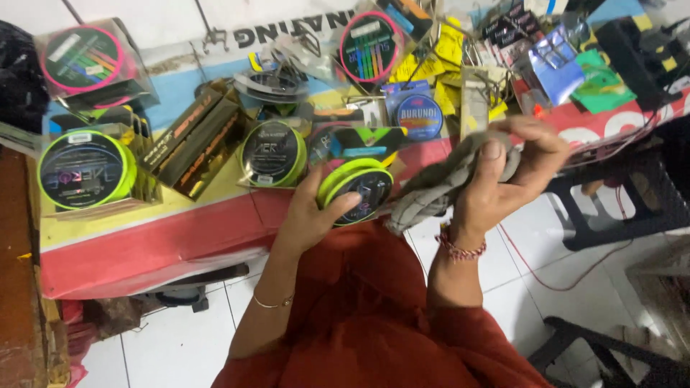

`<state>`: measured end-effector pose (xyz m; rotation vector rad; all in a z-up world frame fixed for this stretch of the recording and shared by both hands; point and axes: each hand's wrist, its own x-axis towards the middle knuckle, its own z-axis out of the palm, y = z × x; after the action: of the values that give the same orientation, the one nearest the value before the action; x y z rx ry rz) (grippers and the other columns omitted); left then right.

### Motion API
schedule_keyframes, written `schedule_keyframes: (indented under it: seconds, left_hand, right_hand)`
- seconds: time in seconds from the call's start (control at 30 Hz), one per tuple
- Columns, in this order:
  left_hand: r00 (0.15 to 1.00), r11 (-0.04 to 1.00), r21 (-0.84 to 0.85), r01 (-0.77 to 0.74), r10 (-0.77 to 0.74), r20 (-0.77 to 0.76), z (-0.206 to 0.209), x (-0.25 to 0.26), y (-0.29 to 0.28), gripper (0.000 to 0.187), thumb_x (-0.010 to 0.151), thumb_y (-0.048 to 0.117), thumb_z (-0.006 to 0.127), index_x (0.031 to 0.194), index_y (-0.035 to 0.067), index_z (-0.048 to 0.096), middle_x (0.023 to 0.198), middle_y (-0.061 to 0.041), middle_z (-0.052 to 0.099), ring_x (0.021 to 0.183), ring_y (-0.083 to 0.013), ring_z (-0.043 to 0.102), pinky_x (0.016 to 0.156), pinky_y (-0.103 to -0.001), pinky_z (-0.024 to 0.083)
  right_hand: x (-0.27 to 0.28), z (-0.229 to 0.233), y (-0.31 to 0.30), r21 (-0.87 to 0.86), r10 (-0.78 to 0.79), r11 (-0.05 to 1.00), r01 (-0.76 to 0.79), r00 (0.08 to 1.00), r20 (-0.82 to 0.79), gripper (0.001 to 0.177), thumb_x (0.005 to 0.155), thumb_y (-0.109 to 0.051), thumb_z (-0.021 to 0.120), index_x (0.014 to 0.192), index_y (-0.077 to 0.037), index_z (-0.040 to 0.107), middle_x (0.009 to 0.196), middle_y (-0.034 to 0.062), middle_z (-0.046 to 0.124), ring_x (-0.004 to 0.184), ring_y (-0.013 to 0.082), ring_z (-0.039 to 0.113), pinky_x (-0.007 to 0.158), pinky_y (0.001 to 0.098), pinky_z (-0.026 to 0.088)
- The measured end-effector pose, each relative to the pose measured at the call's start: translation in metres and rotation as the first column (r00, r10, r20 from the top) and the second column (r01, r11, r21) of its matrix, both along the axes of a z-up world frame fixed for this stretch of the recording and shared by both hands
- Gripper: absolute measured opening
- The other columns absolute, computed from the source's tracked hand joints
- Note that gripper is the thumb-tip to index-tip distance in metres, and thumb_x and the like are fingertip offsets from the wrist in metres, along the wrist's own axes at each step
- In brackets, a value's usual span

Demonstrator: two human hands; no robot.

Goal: The person is cleaning individual fishing line spools by wiping them with a cloth.

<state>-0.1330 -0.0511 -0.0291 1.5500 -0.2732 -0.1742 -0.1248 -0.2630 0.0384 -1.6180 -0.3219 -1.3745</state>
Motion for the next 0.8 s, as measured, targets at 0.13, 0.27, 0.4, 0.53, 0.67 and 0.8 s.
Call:
schedule_keyframes:
  seconds: [0.13, 0.27, 0.4, 0.53, 0.67, 0.8]
  left_hand:
    - [0.990, 0.978, 0.155, 0.140, -0.140, -0.010, 0.001, -0.012, -0.013, 0.056, 0.087, 0.037, 0.068, 0.135, 0.010, 0.058, 0.091, 0.001, 0.071, 0.068, -0.0093, 0.058, 0.058, -0.025, 0.046]
    - [0.948, 0.994, -0.038, 0.106, -0.090, 0.304, -0.010, -0.013, -0.008, 0.030, 0.084, 0.013, 0.077, 0.112, 0.003, 0.071, 0.085, -0.011, 0.074, 0.084, -0.0118, 0.065, 0.077, -0.035, 0.057]
    - [0.963, 0.992, -0.077, 0.104, -0.081, 0.259, -0.036, -0.020, 0.000, 0.050, 0.086, 0.008, 0.075, 0.134, -0.001, 0.061, 0.098, -0.014, 0.075, 0.092, -0.0127, 0.062, 0.087, -0.035, 0.055]
    - [0.974, 0.995, -0.052, 0.087, -0.074, 0.214, -0.033, -0.034, -0.001, 0.070, 0.088, 0.012, 0.077, 0.149, -0.005, 0.048, 0.122, -0.024, 0.073, 0.113, -0.0236, 0.066, 0.099, -0.045, 0.053]
    - [0.980, 0.991, -0.054, 0.120, -0.110, 0.164, -0.047, -0.040, 0.000, 0.068, 0.086, 0.013, 0.079, 0.148, 0.001, 0.053, 0.122, -0.020, 0.074, 0.114, -0.0240, 0.067, 0.100, -0.044, 0.054]
    - [0.971, 0.987, 0.062, 0.151, -0.159, 0.177, -0.033, -0.045, -0.002, 0.067, 0.084, 0.011, 0.077, 0.147, 0.005, 0.054, 0.108, -0.021, 0.077, 0.104, -0.0242, 0.071, 0.087, -0.044, 0.057]
  right_hand:
    - [0.010, -0.001, 0.025, -0.093, -0.165, 0.978, 0.187, 0.964, 0.208, 0.032, 0.098, -0.034, 0.062, 0.106, -0.008, 0.044, 0.100, 0.0074, 0.044, 0.092, 0.0237, 0.046, 0.081, 0.0377, 0.040]
    - [0.016, -0.080, 0.038, -0.443, 0.269, 0.860, -0.255, 0.963, -0.033, 0.032, 0.091, -0.031, 0.077, 0.102, -0.002, 0.069, 0.092, 0.0145, 0.062, 0.083, 0.0363, 0.059, 0.077, 0.0477, 0.051]
    - [-0.015, -0.087, 0.031, -0.554, 0.235, 0.769, -0.318, 0.947, -0.217, 0.034, 0.101, -0.031, 0.060, 0.123, -0.009, 0.072, 0.115, 0.0126, 0.061, 0.104, 0.0342, 0.056, 0.094, 0.0441, 0.046]
    - [-0.024, -0.093, 0.006, -0.516, 0.297, 0.746, -0.421, 0.904, -0.308, 0.030, 0.101, -0.022, 0.056, 0.119, -0.006, 0.074, 0.111, 0.0145, 0.065, 0.097, 0.0361, 0.061, 0.090, 0.0465, 0.051]
    - [-0.033, -0.072, -0.019, -0.348, 0.457, 0.695, -0.629, 0.761, -0.460, 0.027, 0.094, -0.007, 0.053, 0.108, 0.001, 0.075, 0.102, 0.0189, 0.065, 0.085, 0.0362, 0.062, 0.081, 0.0473, 0.053]
    - [-0.041, -0.053, -0.023, -0.372, 0.384, 0.754, -0.541, 0.823, -0.419, 0.027, 0.093, -0.004, 0.054, 0.109, 0.002, 0.075, 0.104, 0.0198, 0.067, 0.084, 0.0327, 0.065, 0.078, 0.0429, 0.056]
